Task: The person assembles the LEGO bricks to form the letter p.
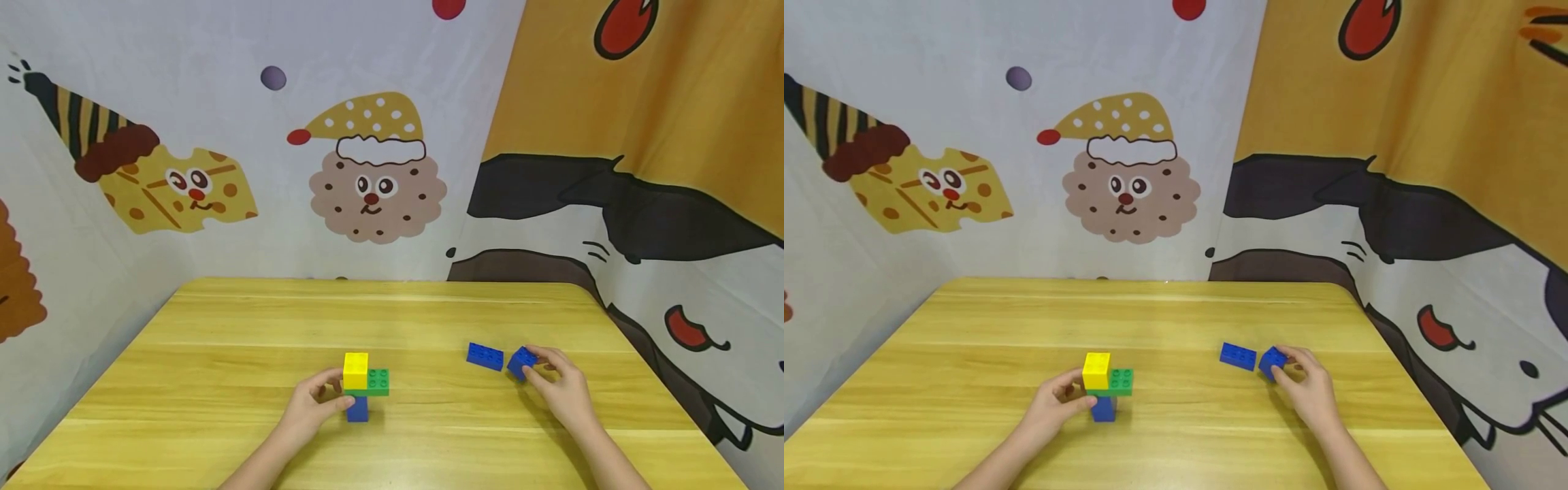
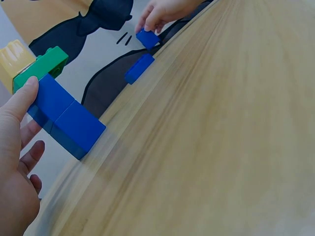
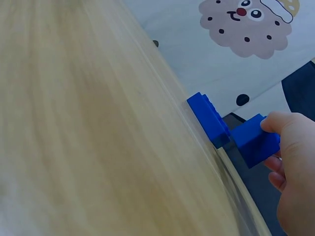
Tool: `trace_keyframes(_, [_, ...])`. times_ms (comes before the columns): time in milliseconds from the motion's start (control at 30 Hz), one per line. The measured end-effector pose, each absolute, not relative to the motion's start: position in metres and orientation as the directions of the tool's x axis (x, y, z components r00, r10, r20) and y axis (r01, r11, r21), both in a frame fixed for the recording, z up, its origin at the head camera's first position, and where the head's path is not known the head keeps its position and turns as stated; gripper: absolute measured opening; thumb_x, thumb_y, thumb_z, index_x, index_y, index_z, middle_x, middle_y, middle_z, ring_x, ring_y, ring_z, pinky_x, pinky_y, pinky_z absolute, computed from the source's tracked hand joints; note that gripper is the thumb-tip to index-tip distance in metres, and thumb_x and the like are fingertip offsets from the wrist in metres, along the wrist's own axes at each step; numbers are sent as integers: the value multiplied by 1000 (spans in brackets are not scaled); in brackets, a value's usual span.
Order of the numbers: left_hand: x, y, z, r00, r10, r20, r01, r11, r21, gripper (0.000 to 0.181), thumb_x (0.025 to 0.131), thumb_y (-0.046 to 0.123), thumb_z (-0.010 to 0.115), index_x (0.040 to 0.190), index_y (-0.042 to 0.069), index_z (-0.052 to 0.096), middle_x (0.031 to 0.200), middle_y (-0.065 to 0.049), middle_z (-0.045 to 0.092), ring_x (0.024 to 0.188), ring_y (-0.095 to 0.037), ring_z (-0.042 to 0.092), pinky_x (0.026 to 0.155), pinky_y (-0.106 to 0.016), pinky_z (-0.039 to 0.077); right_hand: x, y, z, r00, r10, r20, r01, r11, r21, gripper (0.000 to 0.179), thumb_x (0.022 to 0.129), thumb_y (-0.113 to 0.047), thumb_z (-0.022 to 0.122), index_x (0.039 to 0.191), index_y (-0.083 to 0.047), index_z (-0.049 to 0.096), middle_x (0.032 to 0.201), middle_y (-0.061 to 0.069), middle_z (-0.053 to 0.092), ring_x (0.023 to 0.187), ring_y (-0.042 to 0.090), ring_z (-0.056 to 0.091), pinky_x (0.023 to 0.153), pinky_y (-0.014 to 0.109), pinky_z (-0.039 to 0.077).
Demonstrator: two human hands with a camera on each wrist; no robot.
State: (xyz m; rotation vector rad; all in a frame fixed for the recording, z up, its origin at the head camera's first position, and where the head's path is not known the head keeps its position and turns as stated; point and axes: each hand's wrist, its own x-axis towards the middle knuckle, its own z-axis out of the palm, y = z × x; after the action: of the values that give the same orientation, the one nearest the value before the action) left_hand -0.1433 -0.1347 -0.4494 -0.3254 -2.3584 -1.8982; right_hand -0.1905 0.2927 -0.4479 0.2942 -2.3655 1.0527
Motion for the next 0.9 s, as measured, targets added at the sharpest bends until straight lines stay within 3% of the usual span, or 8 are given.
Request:
trace_keyframes(333, [-145,-136,-451,-975,103,195,212,192,958,36,78,12,79,112,11,68,92,-1,63,92,-25,51,83,-36,35,-188,286,-441,-814,22,581,-438,635,-637,36,79,4,74,114,-3,67,107,6,63,92,2,52,80,18,40])
trace_keyframes(633, [-144,-135,-450,-976,112,188,207,186,960,35,78,14,79,112,11,68,92,-2,62,91,-24,51,84,-38,35,-169,257,-410,-792,6,610,-492,584,-645,37,74,16,71,109,5,66,104,17,63,91,9,53,80,16,39])
trace_keyframes(900, [-144,-135,-449,-972,126,196,217,184,959,35,79,13,78,112,10,68,92,-3,62,90,-21,51,81,-33,37,-161,239,-399,-793,-30,608,-532,522,-667,38,73,18,70,109,6,66,105,17,63,93,11,52,83,18,39])
